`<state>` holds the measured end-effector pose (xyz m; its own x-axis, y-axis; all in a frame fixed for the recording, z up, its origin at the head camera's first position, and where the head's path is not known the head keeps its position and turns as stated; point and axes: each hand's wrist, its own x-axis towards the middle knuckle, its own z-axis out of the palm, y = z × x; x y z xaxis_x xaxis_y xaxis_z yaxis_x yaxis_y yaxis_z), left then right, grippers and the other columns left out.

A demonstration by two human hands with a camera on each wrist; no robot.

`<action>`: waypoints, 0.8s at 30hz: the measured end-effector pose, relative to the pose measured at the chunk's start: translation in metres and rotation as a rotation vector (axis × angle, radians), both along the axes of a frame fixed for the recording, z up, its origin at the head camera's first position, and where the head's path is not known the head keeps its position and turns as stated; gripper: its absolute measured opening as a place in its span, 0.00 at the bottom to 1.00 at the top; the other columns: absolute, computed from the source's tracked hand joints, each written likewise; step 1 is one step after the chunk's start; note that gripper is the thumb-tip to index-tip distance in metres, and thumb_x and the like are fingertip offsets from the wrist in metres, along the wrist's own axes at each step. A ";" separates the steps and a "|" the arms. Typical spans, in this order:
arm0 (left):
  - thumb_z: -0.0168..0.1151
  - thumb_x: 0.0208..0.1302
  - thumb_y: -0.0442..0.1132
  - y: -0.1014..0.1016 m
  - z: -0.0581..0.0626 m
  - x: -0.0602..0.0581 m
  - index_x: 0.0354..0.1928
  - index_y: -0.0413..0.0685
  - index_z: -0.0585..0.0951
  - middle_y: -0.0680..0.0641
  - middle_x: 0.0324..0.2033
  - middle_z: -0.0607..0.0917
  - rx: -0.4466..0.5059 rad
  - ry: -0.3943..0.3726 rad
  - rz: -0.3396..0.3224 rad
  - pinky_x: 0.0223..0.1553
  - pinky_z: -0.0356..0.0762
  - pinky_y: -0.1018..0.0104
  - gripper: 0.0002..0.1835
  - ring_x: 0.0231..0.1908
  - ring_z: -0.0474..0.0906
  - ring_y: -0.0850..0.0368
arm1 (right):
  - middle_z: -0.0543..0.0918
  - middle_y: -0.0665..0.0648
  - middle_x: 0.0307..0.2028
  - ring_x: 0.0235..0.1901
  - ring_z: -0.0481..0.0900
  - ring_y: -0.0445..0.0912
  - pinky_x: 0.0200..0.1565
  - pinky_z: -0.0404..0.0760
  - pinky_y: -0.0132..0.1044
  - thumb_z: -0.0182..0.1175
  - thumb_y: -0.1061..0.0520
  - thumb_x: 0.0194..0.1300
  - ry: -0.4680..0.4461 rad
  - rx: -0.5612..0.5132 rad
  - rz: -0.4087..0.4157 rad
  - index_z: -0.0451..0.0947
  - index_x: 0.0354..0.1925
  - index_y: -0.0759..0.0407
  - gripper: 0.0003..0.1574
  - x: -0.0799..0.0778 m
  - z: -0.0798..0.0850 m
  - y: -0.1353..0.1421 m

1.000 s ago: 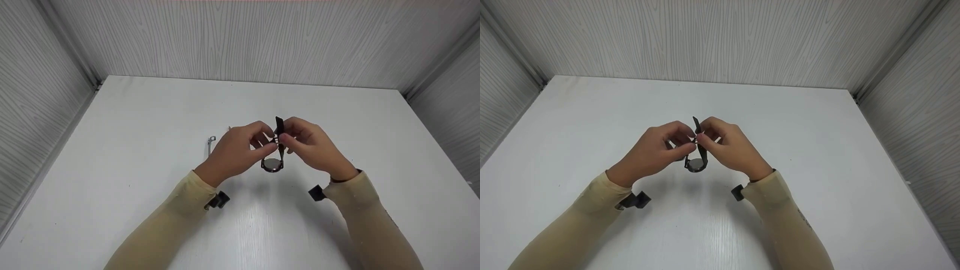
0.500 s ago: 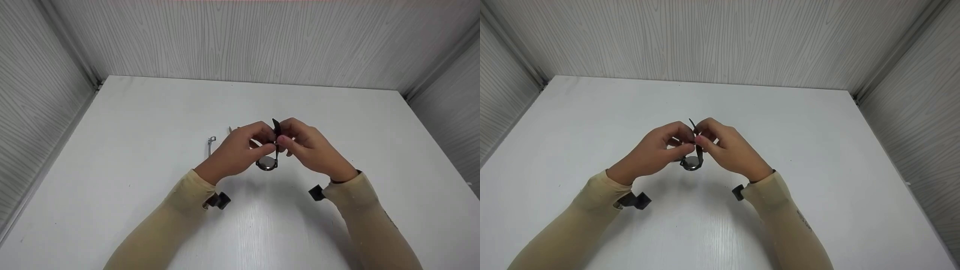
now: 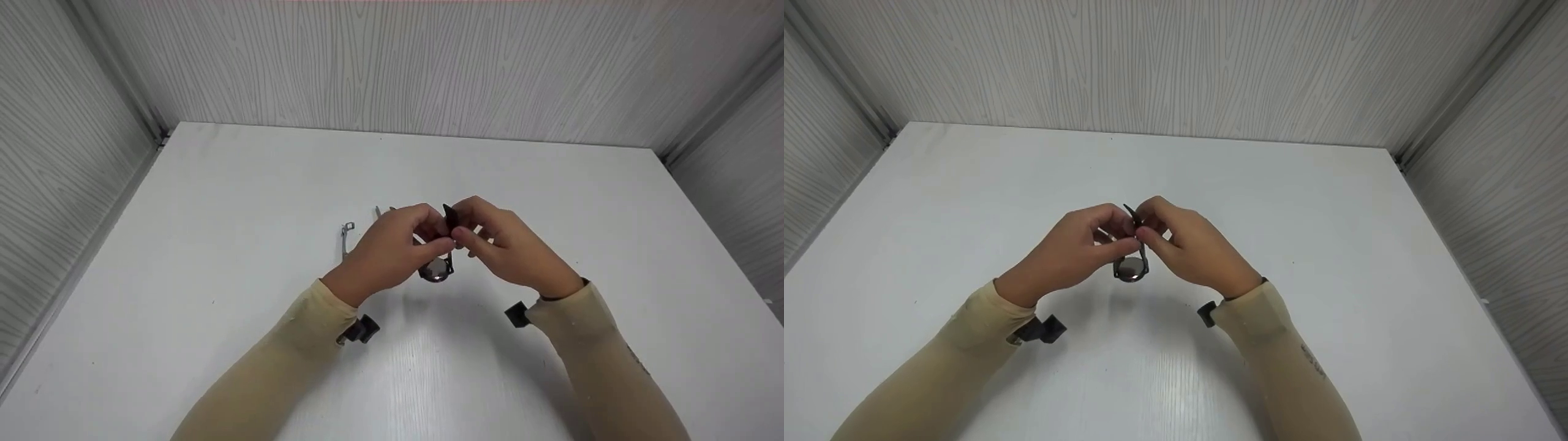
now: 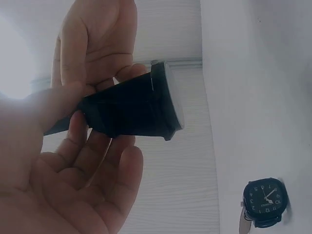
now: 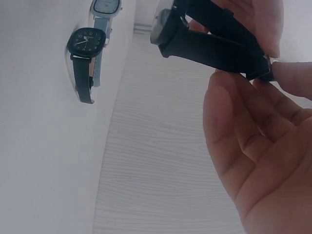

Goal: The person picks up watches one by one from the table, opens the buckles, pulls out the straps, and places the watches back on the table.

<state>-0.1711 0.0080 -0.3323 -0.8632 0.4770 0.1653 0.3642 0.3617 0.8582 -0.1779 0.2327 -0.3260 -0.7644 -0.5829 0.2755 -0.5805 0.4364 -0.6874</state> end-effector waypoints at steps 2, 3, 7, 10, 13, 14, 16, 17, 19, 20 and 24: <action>0.68 0.71 0.48 0.001 0.000 0.000 0.44 0.54 0.83 0.59 0.36 0.86 -0.008 0.027 0.009 0.44 0.80 0.64 0.08 0.38 0.83 0.65 | 0.84 0.47 0.44 0.39 0.83 0.45 0.39 0.84 0.39 0.56 0.57 0.79 -0.002 -0.004 0.005 0.75 0.55 0.57 0.10 0.000 -0.001 0.000; 0.68 0.70 0.47 0.001 0.000 0.000 0.43 0.54 0.83 0.60 0.35 0.86 -0.009 0.043 0.016 0.43 0.80 0.65 0.07 0.38 0.83 0.66 | 0.84 0.47 0.44 0.39 0.83 0.45 0.39 0.84 0.39 0.56 0.57 0.79 -0.001 -0.006 0.007 0.75 0.55 0.57 0.10 0.000 -0.001 0.000; 0.68 0.69 0.43 0.003 -0.001 0.001 0.42 0.53 0.83 0.61 0.34 0.88 0.015 0.103 0.037 0.41 0.82 0.67 0.05 0.37 0.83 0.69 | 0.84 0.47 0.43 0.39 0.83 0.45 0.39 0.83 0.39 0.57 0.56 0.79 0.018 -0.012 -0.003 0.76 0.55 0.57 0.10 -0.001 -0.001 -0.001; 0.67 0.69 0.42 0.004 -0.002 0.001 0.45 0.52 0.83 0.61 0.35 0.88 0.042 0.132 0.053 0.41 0.82 0.69 0.06 0.37 0.84 0.71 | 0.85 0.46 0.41 0.40 0.82 0.43 0.39 0.81 0.38 0.59 0.54 0.77 0.041 -0.015 -0.059 0.78 0.53 0.56 0.10 -0.001 0.000 -0.001; 0.66 0.70 0.41 0.004 -0.003 0.000 0.49 0.50 0.84 0.60 0.35 0.89 0.056 0.156 0.066 0.41 0.83 0.72 0.09 0.36 0.85 0.71 | 0.85 0.46 0.38 0.39 0.82 0.41 0.37 0.79 0.37 0.62 0.52 0.76 0.044 -0.011 -0.134 0.81 0.48 0.54 0.09 -0.001 0.001 -0.001; 0.66 0.70 0.40 0.004 -0.003 0.000 0.50 0.51 0.84 0.60 0.35 0.89 0.056 0.165 0.071 0.40 0.83 0.72 0.10 0.36 0.85 0.71 | 0.85 0.46 0.37 0.39 0.82 0.40 0.36 0.79 0.37 0.63 0.51 0.75 0.036 -0.010 -0.152 0.82 0.46 0.54 0.08 -0.001 0.001 -0.001; 0.65 0.70 0.40 0.005 -0.004 -0.001 0.51 0.51 0.86 0.59 0.35 0.90 0.060 0.182 0.071 0.39 0.83 0.73 0.10 0.35 0.86 0.70 | 0.86 0.46 0.36 0.39 0.82 0.40 0.35 0.80 0.38 0.63 0.51 0.75 0.023 -0.008 -0.173 0.83 0.42 0.54 0.08 -0.001 0.001 -0.001; 0.65 0.70 0.39 0.005 -0.004 0.000 0.51 0.51 0.86 0.58 0.36 0.90 0.062 0.190 0.070 0.39 0.83 0.73 0.10 0.35 0.86 0.70 | 0.86 0.46 0.36 0.39 0.82 0.41 0.35 0.80 0.38 0.63 0.51 0.75 0.015 -0.011 -0.178 0.84 0.41 0.54 0.08 -0.001 0.001 -0.001; 0.65 0.70 0.39 0.005 -0.004 0.000 0.51 0.51 0.87 0.58 0.38 0.90 0.070 0.198 0.064 0.38 0.83 0.73 0.11 0.36 0.86 0.70 | 0.86 0.46 0.35 0.38 0.83 0.41 0.36 0.80 0.41 0.63 0.52 0.75 0.008 -0.020 -0.179 0.84 0.39 0.55 0.09 -0.001 0.001 -0.001; 0.65 0.70 0.39 0.005 -0.004 0.000 0.52 0.51 0.87 0.58 0.38 0.90 0.075 0.200 0.061 0.38 0.84 0.73 0.11 0.37 0.86 0.70 | 0.86 0.46 0.34 0.39 0.83 0.41 0.37 0.80 0.41 0.63 0.53 0.75 0.008 -0.023 -0.181 0.84 0.38 0.55 0.09 -0.001 0.001 -0.001; 0.66 0.70 0.39 0.006 -0.003 0.000 0.52 0.51 0.86 0.57 0.38 0.90 0.084 0.207 0.052 0.38 0.84 0.73 0.10 0.37 0.86 0.70 | 0.85 0.46 0.32 0.37 0.83 0.42 0.37 0.80 0.40 0.63 0.56 0.74 0.005 -0.043 -0.182 0.82 0.36 0.56 0.08 -0.001 0.001 0.000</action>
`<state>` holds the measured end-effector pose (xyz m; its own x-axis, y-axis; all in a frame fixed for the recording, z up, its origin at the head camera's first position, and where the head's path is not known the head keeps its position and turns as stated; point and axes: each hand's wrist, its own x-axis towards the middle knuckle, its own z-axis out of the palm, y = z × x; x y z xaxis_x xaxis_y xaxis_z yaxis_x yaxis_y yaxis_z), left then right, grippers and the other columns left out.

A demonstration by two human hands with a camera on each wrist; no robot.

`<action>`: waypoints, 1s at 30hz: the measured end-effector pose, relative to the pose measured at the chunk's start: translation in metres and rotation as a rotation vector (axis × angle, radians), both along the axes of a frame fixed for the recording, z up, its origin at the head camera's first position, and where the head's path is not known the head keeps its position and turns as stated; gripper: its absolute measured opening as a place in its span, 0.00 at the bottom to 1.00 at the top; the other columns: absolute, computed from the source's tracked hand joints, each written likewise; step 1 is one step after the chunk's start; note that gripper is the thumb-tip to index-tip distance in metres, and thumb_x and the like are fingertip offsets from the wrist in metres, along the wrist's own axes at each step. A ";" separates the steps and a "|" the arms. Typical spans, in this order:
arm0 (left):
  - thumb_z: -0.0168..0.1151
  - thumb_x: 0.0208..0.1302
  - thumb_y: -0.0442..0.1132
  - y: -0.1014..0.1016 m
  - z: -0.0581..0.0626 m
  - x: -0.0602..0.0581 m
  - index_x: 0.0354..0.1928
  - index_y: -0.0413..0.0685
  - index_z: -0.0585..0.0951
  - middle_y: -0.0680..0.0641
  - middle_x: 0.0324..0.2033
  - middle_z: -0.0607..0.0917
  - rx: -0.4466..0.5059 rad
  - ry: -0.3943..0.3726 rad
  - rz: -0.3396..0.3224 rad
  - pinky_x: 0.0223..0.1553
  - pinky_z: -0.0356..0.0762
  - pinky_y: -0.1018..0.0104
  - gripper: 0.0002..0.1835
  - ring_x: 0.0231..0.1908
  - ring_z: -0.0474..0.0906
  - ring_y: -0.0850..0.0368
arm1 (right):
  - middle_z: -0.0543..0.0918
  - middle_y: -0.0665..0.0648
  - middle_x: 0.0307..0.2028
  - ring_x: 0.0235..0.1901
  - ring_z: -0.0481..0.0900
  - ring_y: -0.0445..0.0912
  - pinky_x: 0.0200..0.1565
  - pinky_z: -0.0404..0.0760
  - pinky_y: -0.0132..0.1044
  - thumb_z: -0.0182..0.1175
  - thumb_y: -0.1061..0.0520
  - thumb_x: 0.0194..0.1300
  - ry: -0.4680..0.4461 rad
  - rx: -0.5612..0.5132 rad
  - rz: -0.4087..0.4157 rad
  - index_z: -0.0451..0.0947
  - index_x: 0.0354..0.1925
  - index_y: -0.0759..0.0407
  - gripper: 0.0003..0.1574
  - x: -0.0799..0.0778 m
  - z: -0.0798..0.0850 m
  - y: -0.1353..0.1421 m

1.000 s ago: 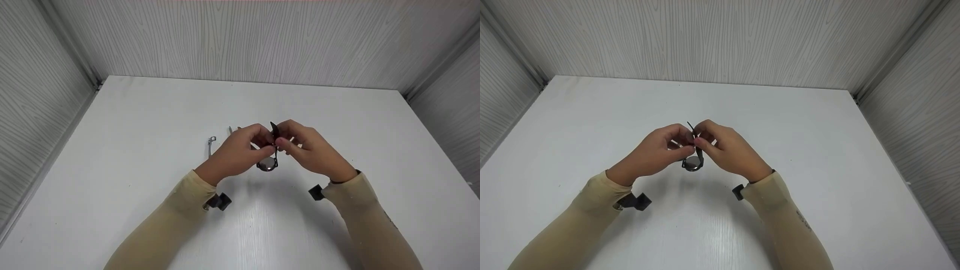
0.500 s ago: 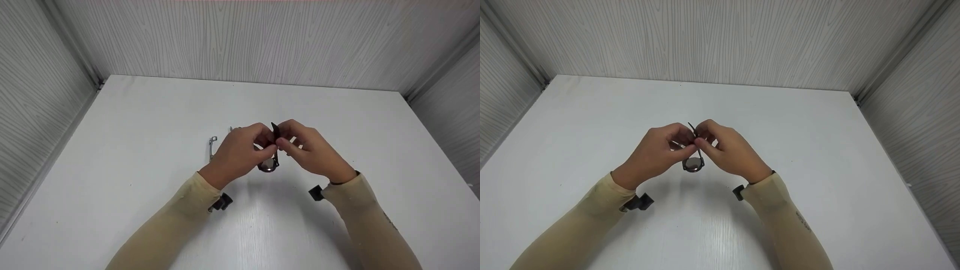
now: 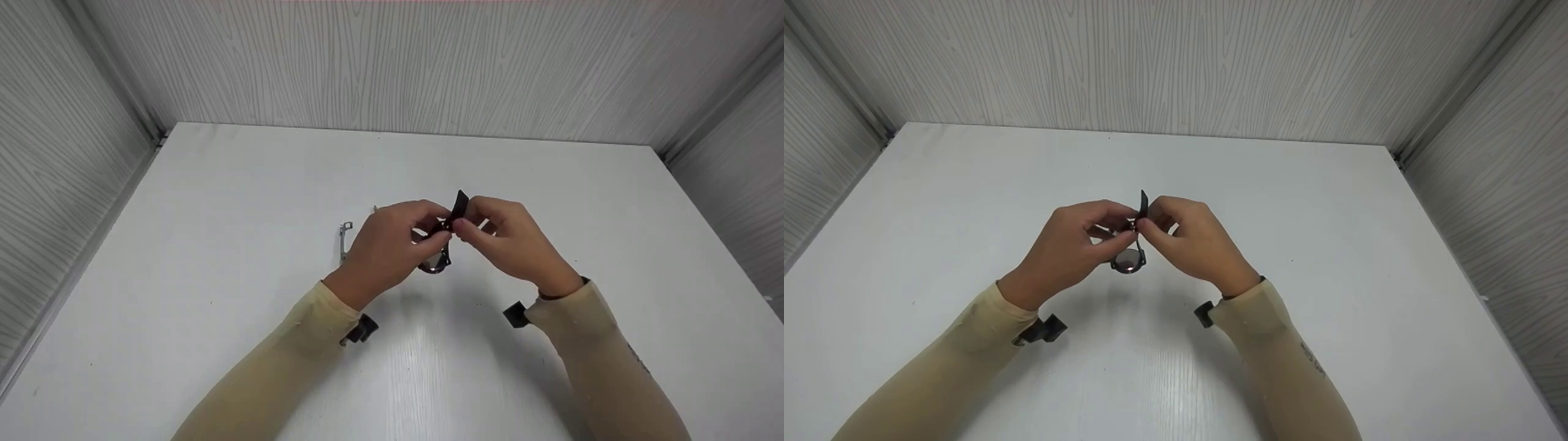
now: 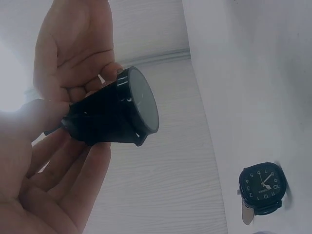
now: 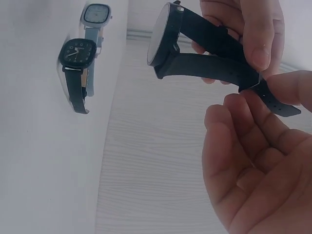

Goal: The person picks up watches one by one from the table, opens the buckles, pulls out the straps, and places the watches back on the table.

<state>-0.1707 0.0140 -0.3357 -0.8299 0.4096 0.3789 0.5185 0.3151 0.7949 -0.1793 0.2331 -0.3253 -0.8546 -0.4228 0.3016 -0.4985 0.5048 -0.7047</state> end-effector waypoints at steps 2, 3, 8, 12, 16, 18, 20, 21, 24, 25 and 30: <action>0.66 0.70 0.39 0.000 0.000 0.000 0.51 0.51 0.86 0.58 0.37 0.89 -0.006 0.000 0.003 0.38 0.84 0.73 0.10 0.36 0.86 0.70 | 0.85 0.47 0.31 0.36 0.83 0.43 0.36 0.80 0.39 0.63 0.57 0.74 -0.006 -0.012 0.004 0.82 0.35 0.56 0.08 0.000 0.000 0.000; 0.67 0.70 0.40 0.000 0.000 0.000 0.51 0.52 0.86 0.58 0.36 0.89 -0.010 -0.003 0.004 0.38 0.83 0.73 0.10 0.35 0.86 0.70 | 0.85 0.48 0.31 0.36 0.83 0.43 0.35 0.80 0.38 0.63 0.57 0.74 -0.008 -0.017 0.006 0.81 0.35 0.56 0.08 0.001 0.000 0.000; 0.67 0.70 0.40 0.000 0.000 -0.002 0.51 0.52 0.85 0.59 0.35 0.89 -0.025 -0.021 0.003 0.38 0.83 0.73 0.10 0.33 0.86 0.69 | 0.84 0.51 0.31 0.33 0.82 0.46 0.33 0.80 0.36 0.64 0.59 0.73 -0.058 -0.033 -0.002 0.81 0.35 0.58 0.07 0.002 0.002 0.000; 0.69 0.69 0.40 -0.001 0.000 -0.002 0.50 0.52 0.83 0.58 0.35 0.88 -0.034 -0.029 -0.002 0.39 0.83 0.72 0.11 0.34 0.86 0.68 | 0.84 0.56 0.32 0.32 0.81 0.48 0.34 0.81 0.34 0.62 0.60 0.73 -0.187 -0.079 0.001 0.82 0.40 0.61 0.05 0.001 0.003 0.001; 0.70 0.68 0.39 -0.001 0.000 -0.002 0.46 0.51 0.80 0.59 0.38 0.87 -0.045 -0.019 -0.004 0.42 0.82 0.74 0.10 0.38 0.84 0.70 | 0.84 0.58 0.33 0.33 0.81 0.47 0.35 0.80 0.35 0.59 0.62 0.73 -0.315 -0.131 0.017 0.82 0.45 0.64 0.07 0.000 0.004 0.001; 0.71 0.68 0.39 -0.001 -0.001 -0.002 0.44 0.50 0.78 0.59 0.39 0.86 -0.041 -0.018 -0.010 0.43 0.82 0.74 0.10 0.40 0.83 0.70 | 0.84 0.57 0.33 0.33 0.81 0.48 0.34 0.80 0.35 0.58 0.64 0.72 -0.351 -0.156 0.026 0.81 0.45 0.65 0.08 0.001 0.005 0.000; 0.71 0.67 0.38 -0.001 -0.001 -0.002 0.42 0.50 0.77 0.58 0.39 0.86 -0.032 -0.024 -0.015 0.42 0.82 0.74 0.10 0.40 0.84 0.70 | 0.84 0.57 0.33 0.33 0.80 0.48 0.34 0.79 0.34 0.56 0.64 0.71 -0.371 -0.175 0.032 0.81 0.44 0.65 0.08 0.001 0.005 0.000; 0.71 0.67 0.38 -0.001 -0.001 -0.002 0.41 0.50 0.77 0.58 0.39 0.86 -0.032 -0.025 -0.015 0.42 0.82 0.74 0.10 0.40 0.84 0.70 | 0.84 0.57 0.33 0.33 0.80 0.48 0.34 0.79 0.34 0.56 0.65 0.70 -0.377 -0.185 0.036 0.81 0.44 0.65 0.09 0.001 0.005 -0.001; 0.71 0.67 0.38 -0.001 -0.001 -0.001 0.40 0.50 0.79 0.57 0.39 0.86 -0.039 -0.014 -0.011 0.43 0.82 0.74 0.08 0.40 0.84 0.69 | 0.84 0.58 0.32 0.33 0.79 0.48 0.34 0.78 0.34 0.54 0.66 0.69 -0.393 -0.206 0.045 0.81 0.43 0.65 0.10 0.001 0.004 -0.001; 0.71 0.67 0.38 -0.001 -0.001 -0.001 0.40 0.50 0.80 0.57 0.38 0.86 -0.045 -0.007 -0.006 0.43 0.82 0.74 0.07 0.40 0.84 0.69 | 0.83 0.57 0.32 0.33 0.79 0.48 0.34 0.78 0.34 0.54 0.66 0.69 -0.396 -0.208 0.045 0.81 0.43 0.64 0.10 0.001 0.004 -0.001; 0.71 0.67 0.38 0.000 -0.002 0.001 0.40 0.49 0.83 0.57 0.38 0.84 -0.083 0.031 0.027 0.42 0.81 0.75 0.05 0.40 0.83 0.69 | 0.83 0.58 0.33 0.34 0.79 0.48 0.34 0.78 0.34 0.54 0.65 0.70 -0.411 -0.208 0.053 0.81 0.45 0.65 0.10 0.001 0.003 -0.001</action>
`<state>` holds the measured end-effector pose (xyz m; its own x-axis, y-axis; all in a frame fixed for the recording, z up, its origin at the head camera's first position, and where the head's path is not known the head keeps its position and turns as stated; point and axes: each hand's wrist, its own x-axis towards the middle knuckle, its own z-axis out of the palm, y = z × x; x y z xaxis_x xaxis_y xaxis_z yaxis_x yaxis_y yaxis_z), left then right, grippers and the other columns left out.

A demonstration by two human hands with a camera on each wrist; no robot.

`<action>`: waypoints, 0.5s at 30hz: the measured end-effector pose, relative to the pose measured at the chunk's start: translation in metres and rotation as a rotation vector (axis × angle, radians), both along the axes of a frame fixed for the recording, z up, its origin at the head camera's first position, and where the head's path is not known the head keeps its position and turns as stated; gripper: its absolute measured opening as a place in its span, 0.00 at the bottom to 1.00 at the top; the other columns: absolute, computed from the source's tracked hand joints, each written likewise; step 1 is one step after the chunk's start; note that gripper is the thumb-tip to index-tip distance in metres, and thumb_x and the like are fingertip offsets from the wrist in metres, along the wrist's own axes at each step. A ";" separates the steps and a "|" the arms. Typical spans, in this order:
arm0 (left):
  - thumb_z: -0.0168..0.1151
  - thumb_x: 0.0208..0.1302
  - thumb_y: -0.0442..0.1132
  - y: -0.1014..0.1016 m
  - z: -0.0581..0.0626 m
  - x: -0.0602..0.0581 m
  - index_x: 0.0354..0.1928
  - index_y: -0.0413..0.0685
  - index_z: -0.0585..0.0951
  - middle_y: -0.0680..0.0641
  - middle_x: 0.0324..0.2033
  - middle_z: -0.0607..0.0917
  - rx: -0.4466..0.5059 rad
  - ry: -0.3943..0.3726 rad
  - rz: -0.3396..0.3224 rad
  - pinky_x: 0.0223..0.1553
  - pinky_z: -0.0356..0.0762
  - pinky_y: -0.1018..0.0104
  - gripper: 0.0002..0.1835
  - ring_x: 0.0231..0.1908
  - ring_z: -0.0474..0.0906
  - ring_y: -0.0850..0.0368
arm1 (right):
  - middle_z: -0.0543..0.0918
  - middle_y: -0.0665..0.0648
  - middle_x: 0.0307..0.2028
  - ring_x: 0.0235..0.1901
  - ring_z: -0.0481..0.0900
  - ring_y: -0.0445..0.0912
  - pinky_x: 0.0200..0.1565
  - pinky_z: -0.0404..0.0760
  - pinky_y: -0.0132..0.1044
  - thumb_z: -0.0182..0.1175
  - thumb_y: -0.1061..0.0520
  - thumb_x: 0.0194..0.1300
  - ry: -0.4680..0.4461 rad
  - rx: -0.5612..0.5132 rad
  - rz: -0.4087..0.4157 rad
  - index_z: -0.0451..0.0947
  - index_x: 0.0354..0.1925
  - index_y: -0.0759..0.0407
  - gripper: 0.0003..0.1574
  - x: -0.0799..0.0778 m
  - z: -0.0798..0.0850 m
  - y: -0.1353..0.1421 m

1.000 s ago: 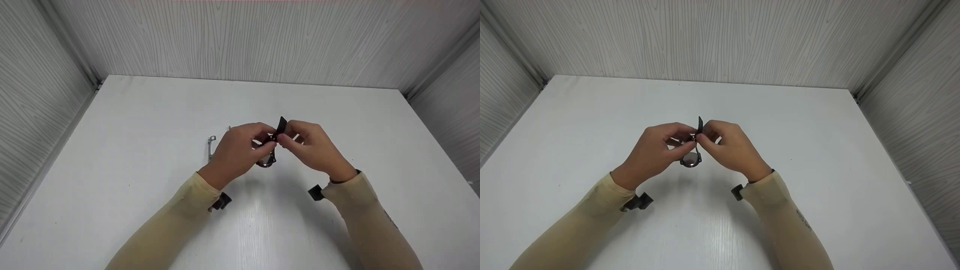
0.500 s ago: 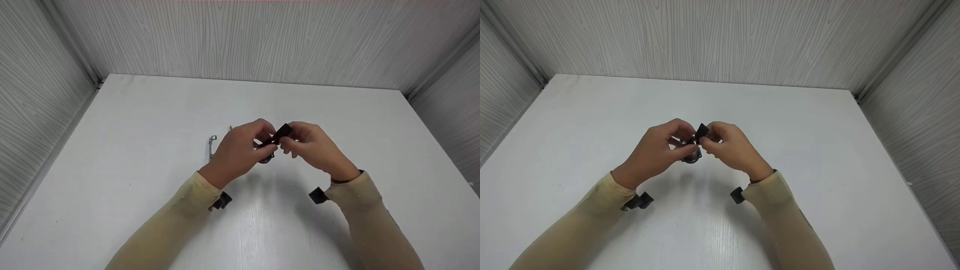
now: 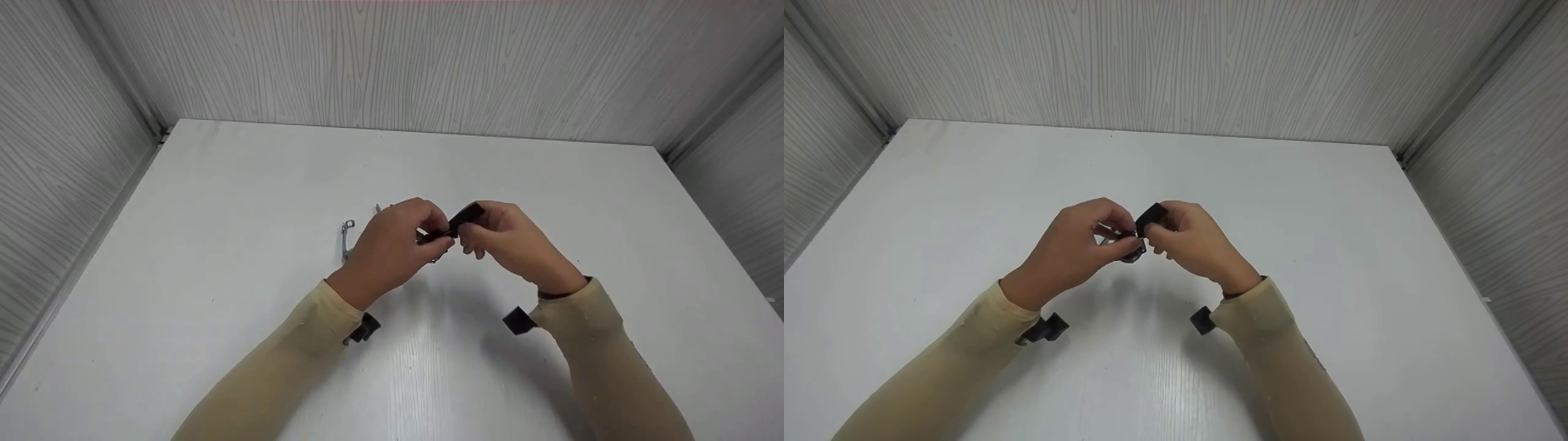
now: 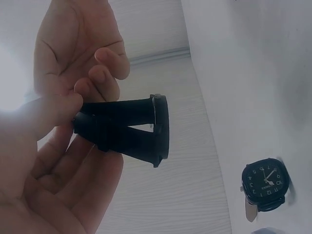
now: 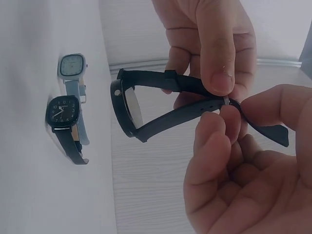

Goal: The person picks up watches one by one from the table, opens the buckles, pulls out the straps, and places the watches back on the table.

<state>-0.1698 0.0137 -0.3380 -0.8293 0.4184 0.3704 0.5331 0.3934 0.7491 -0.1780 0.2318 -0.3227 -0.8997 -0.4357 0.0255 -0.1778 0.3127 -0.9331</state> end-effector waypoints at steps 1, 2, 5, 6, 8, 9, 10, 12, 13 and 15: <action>0.70 0.67 0.38 0.000 0.000 0.000 0.40 0.49 0.83 0.57 0.38 0.84 -0.007 0.004 0.007 0.42 0.81 0.75 0.05 0.40 0.83 0.69 | 0.83 0.58 0.33 0.34 0.79 0.48 0.34 0.78 0.34 0.54 0.65 0.71 -0.003 0.003 0.002 0.81 0.45 0.65 0.10 0.000 0.000 0.000; 0.70 0.66 0.37 0.000 0.000 0.000 0.39 0.49 0.83 0.57 0.38 0.84 -0.014 0.010 0.013 0.41 0.81 0.74 0.04 0.40 0.83 0.69 | 0.83 0.58 0.33 0.34 0.79 0.48 0.35 0.78 0.35 0.54 0.65 0.71 -0.005 0.006 0.007 0.81 0.45 0.65 0.10 0.000 0.000 0.000; 0.70 0.66 0.37 0.000 -0.002 0.001 0.38 0.49 0.83 0.56 0.37 0.84 -0.049 0.068 0.026 0.40 0.80 0.71 0.03 0.38 0.82 0.66 | 0.82 0.59 0.33 0.34 0.78 0.49 0.35 0.78 0.35 0.54 0.64 0.71 -0.017 0.017 0.015 0.82 0.45 0.64 0.10 0.000 0.000 0.000; 0.70 0.66 0.37 0.000 -0.003 0.000 0.37 0.49 0.83 0.56 0.36 0.84 -0.065 0.108 0.028 0.39 0.79 0.70 0.03 0.38 0.82 0.65 | 0.82 0.59 0.33 0.34 0.78 0.49 0.35 0.78 0.35 0.55 0.64 0.72 -0.023 0.020 0.018 0.82 0.45 0.64 0.10 -0.001 0.001 0.001; 0.69 0.65 0.36 0.000 -0.005 0.000 0.37 0.48 0.83 0.54 0.35 0.84 -0.092 0.184 0.030 0.37 0.79 0.69 0.03 0.36 0.81 0.62 | 0.82 0.59 0.33 0.34 0.78 0.49 0.35 0.79 0.35 0.55 0.64 0.72 -0.034 0.026 0.023 0.82 0.45 0.64 0.10 -0.001 0.000 0.001; 0.69 0.65 0.36 0.000 -0.005 0.000 0.37 0.48 0.83 0.54 0.35 0.84 -0.102 0.213 0.032 0.36 0.78 0.69 0.03 0.35 0.81 0.61 | 0.82 0.59 0.33 0.34 0.78 0.49 0.35 0.79 0.35 0.55 0.64 0.72 -0.040 0.027 0.025 0.82 0.46 0.64 0.10 -0.002 0.000 0.002; 0.69 0.65 0.36 0.000 -0.005 0.001 0.37 0.48 0.83 0.53 0.35 0.84 -0.107 0.232 0.034 0.36 0.78 0.68 0.03 0.34 0.81 0.60 | 0.82 0.59 0.33 0.34 0.78 0.50 0.35 0.79 0.35 0.54 0.64 0.72 -0.045 0.026 0.026 0.82 0.46 0.64 0.10 -0.002 0.000 0.002; 0.69 0.64 0.35 0.000 -0.005 0.001 0.37 0.47 0.83 0.53 0.35 0.83 -0.101 0.229 0.031 0.36 0.78 0.68 0.03 0.34 0.80 0.59 | 0.81 0.60 0.32 0.34 0.78 0.50 0.35 0.79 0.36 0.54 0.64 0.71 -0.048 0.028 0.024 0.82 0.46 0.64 0.11 -0.002 0.000 0.003; 0.69 0.65 0.35 0.001 -0.004 0.002 0.37 0.47 0.82 0.53 0.35 0.83 -0.099 0.215 0.029 0.36 0.77 0.68 0.03 0.34 0.80 0.58 | 0.81 0.60 0.32 0.34 0.78 0.50 0.35 0.79 0.36 0.54 0.64 0.70 -0.047 0.027 0.024 0.82 0.46 0.64 0.11 -0.002 0.000 0.003; 0.68 0.65 0.35 0.002 -0.003 0.002 0.37 0.48 0.82 0.53 0.36 0.83 -0.092 0.192 0.024 0.36 0.77 0.68 0.03 0.34 0.80 0.58 | 0.81 0.61 0.33 0.33 0.78 0.51 0.34 0.79 0.36 0.54 0.64 0.70 -0.038 0.028 0.022 0.81 0.46 0.64 0.11 -0.001 0.000 0.002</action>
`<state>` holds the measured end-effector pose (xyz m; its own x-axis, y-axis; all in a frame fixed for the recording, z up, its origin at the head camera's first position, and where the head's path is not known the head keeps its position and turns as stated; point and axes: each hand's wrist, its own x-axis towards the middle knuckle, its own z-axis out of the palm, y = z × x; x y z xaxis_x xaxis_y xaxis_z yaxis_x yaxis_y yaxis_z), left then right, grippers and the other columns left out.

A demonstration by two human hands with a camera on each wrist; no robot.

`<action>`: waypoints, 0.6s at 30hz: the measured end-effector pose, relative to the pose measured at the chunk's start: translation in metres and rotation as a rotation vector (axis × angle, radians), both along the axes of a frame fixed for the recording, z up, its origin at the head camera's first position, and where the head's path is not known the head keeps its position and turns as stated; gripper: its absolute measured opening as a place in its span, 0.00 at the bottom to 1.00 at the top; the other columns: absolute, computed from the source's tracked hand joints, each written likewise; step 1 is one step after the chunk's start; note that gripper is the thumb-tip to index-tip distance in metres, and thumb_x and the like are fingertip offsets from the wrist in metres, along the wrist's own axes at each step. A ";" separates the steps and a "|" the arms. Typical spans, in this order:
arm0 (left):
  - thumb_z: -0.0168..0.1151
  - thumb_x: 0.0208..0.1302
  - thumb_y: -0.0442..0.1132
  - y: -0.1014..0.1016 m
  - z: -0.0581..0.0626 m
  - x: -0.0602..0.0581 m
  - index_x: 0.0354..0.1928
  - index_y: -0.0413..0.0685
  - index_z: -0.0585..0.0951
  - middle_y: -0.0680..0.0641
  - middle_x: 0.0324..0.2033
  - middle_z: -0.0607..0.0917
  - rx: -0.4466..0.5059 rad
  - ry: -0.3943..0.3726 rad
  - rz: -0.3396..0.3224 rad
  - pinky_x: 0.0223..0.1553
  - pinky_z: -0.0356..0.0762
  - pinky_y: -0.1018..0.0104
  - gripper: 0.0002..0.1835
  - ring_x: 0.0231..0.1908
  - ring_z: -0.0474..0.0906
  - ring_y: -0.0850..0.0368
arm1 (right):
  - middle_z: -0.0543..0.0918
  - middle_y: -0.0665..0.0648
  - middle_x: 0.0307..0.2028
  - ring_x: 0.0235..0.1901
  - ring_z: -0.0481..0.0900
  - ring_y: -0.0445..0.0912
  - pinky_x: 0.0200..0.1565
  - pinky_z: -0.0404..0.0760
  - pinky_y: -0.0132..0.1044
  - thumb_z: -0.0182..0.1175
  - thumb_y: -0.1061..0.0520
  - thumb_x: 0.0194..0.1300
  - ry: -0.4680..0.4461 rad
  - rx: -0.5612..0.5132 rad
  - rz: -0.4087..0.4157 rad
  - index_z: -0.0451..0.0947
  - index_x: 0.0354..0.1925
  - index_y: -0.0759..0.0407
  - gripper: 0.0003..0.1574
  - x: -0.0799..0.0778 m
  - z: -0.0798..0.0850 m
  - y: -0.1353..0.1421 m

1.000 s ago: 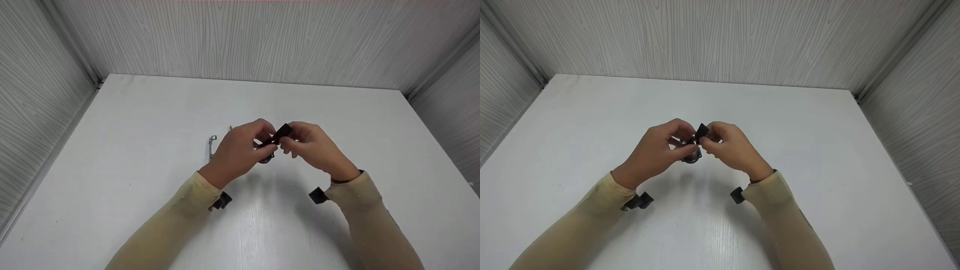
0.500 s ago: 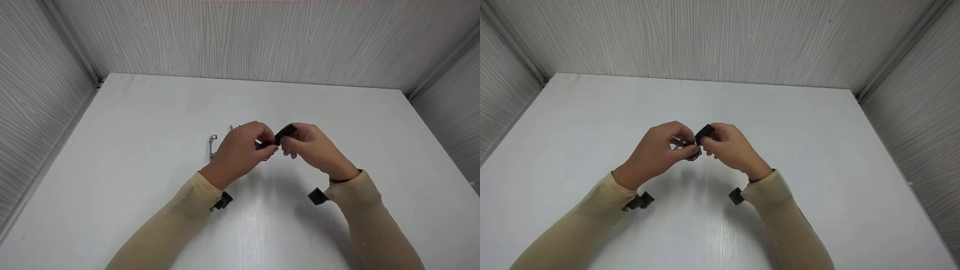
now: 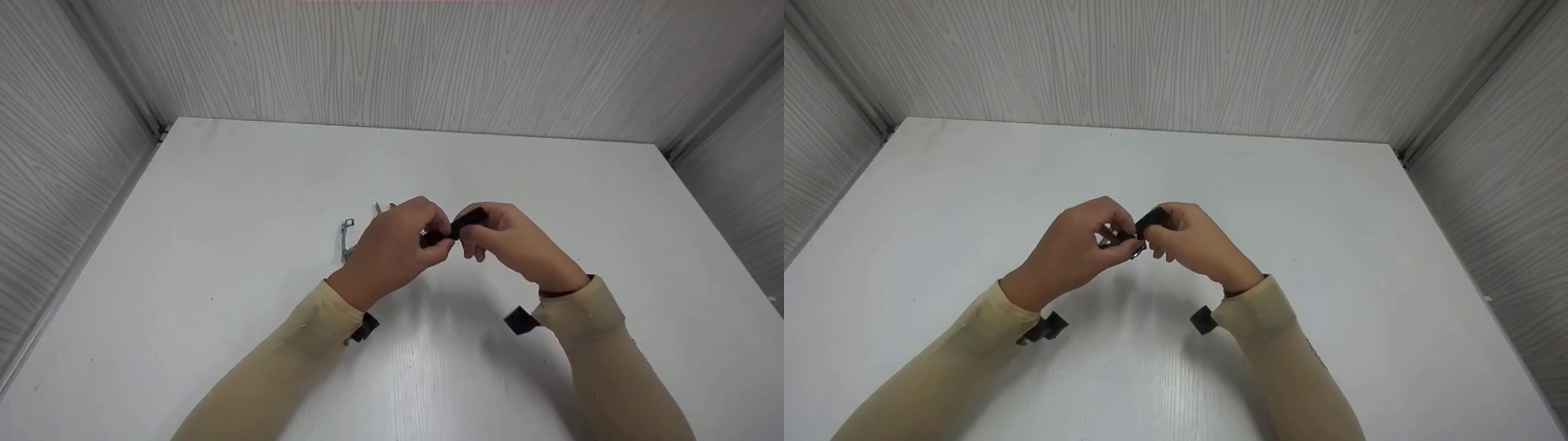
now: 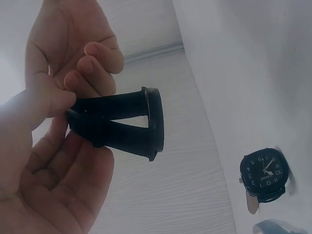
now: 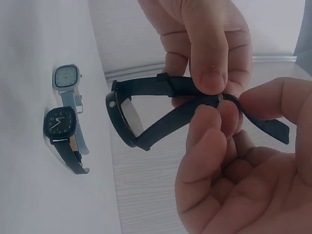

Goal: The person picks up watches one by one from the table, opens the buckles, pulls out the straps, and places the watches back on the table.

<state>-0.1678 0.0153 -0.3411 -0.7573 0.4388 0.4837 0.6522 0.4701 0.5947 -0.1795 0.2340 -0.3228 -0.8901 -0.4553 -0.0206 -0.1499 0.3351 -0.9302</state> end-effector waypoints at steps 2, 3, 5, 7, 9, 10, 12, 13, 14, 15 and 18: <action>0.67 0.65 0.34 0.001 0.000 0.000 0.37 0.48 0.82 0.52 0.35 0.83 0.001 0.008 -0.002 0.35 0.76 0.68 0.03 0.33 0.79 0.57 | 0.82 0.61 0.33 0.33 0.79 0.53 0.34 0.79 0.36 0.56 0.63 0.71 0.023 0.013 -0.007 0.82 0.45 0.63 0.09 0.001 0.000 -0.001; 0.67 0.65 0.34 0.001 0.000 0.000 0.37 0.48 0.82 0.53 0.34 0.83 -0.008 0.028 0.003 0.35 0.76 0.68 0.02 0.33 0.79 0.58 | 0.82 0.60 0.34 0.34 0.80 0.54 0.34 0.79 0.36 0.57 0.62 0.71 0.039 0.023 -0.011 0.82 0.44 0.63 0.08 0.001 0.000 -0.002; 0.67 0.65 0.34 0.002 -0.001 0.000 0.37 0.48 0.83 0.53 0.33 0.83 -0.024 0.071 0.014 0.33 0.75 0.68 0.02 0.31 0.77 0.60 | 0.83 0.59 0.34 0.33 0.80 0.54 0.34 0.78 0.36 0.60 0.60 0.72 0.076 0.055 -0.030 0.82 0.43 0.61 0.06 0.001 0.000 -0.003; 0.67 0.65 0.34 0.002 -0.002 0.001 0.38 0.49 0.83 0.53 0.32 0.83 -0.040 0.116 0.029 0.32 0.75 0.69 0.03 0.30 0.76 0.61 | 0.83 0.58 0.33 0.32 0.80 0.53 0.34 0.78 0.35 0.62 0.59 0.71 0.104 0.083 -0.056 0.83 0.42 0.60 0.05 0.001 -0.001 -0.004; 0.68 0.65 0.35 0.002 -0.003 0.001 0.39 0.49 0.84 0.53 0.32 0.83 -0.057 0.156 0.043 0.31 0.75 0.69 0.03 0.29 0.75 0.63 | 0.83 0.58 0.32 0.31 0.80 0.51 0.34 0.78 0.35 0.62 0.59 0.71 0.122 0.100 -0.081 0.83 0.41 0.59 0.05 0.001 -0.001 -0.006; 0.68 0.66 0.35 0.002 -0.004 0.001 0.40 0.48 0.84 0.53 0.33 0.83 -0.061 0.170 0.047 0.31 0.75 0.69 0.03 0.29 0.75 0.63 | 0.83 0.60 0.32 0.30 0.80 0.50 0.34 0.78 0.35 0.61 0.60 0.71 0.124 0.101 -0.092 0.83 0.41 0.60 0.05 0.001 -0.001 -0.006; 0.69 0.66 0.36 0.002 -0.005 0.000 0.40 0.48 0.84 0.52 0.33 0.83 -0.068 0.193 0.054 0.31 0.75 0.69 0.04 0.29 0.75 0.63 | 0.83 0.63 0.33 0.30 0.80 0.50 0.35 0.78 0.36 0.60 0.61 0.70 0.121 0.096 -0.104 0.83 0.41 0.60 0.05 0.001 -0.001 -0.006; 0.69 0.66 0.36 0.002 -0.005 0.000 0.40 0.48 0.83 0.52 0.33 0.83 -0.069 0.199 0.056 0.31 0.75 0.69 0.04 0.29 0.75 0.63 | 0.83 0.64 0.33 0.30 0.80 0.51 0.35 0.77 0.36 0.60 0.61 0.70 0.116 0.089 -0.104 0.83 0.41 0.61 0.05 0.001 -0.002 -0.006; 0.69 0.65 0.36 0.002 -0.005 0.000 0.40 0.47 0.83 0.52 0.33 0.82 -0.068 0.205 0.056 0.30 0.75 0.68 0.04 0.29 0.75 0.63 | 0.83 0.66 0.33 0.31 0.81 0.53 0.35 0.77 0.36 0.60 0.61 0.70 0.112 0.083 -0.103 0.83 0.42 0.61 0.06 0.000 -0.002 -0.006; 0.69 0.65 0.35 0.002 -0.006 -0.001 0.40 0.47 0.83 0.52 0.32 0.82 -0.069 0.214 0.056 0.30 0.75 0.68 0.04 0.29 0.74 0.63 | 0.83 0.67 0.34 0.32 0.81 0.55 0.36 0.77 0.36 0.60 0.61 0.71 0.106 0.077 -0.099 0.83 0.42 0.61 0.06 0.000 -0.002 -0.006; 0.68 0.64 0.34 0.001 -0.007 -0.002 0.38 0.47 0.82 0.51 0.30 0.81 -0.065 0.238 0.050 0.29 0.74 0.68 0.03 0.28 0.74 0.62 | 0.83 0.66 0.33 0.33 0.80 0.58 0.36 0.77 0.36 0.60 0.60 0.71 0.090 0.067 -0.088 0.83 0.43 0.60 0.06 -0.001 -0.003 -0.005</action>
<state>-0.1695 0.0167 -0.3483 -0.6469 0.4397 0.6231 0.7452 0.5380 0.3940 -0.1802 0.2295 -0.3254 -0.9262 -0.3757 0.0329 -0.1986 0.4117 -0.8894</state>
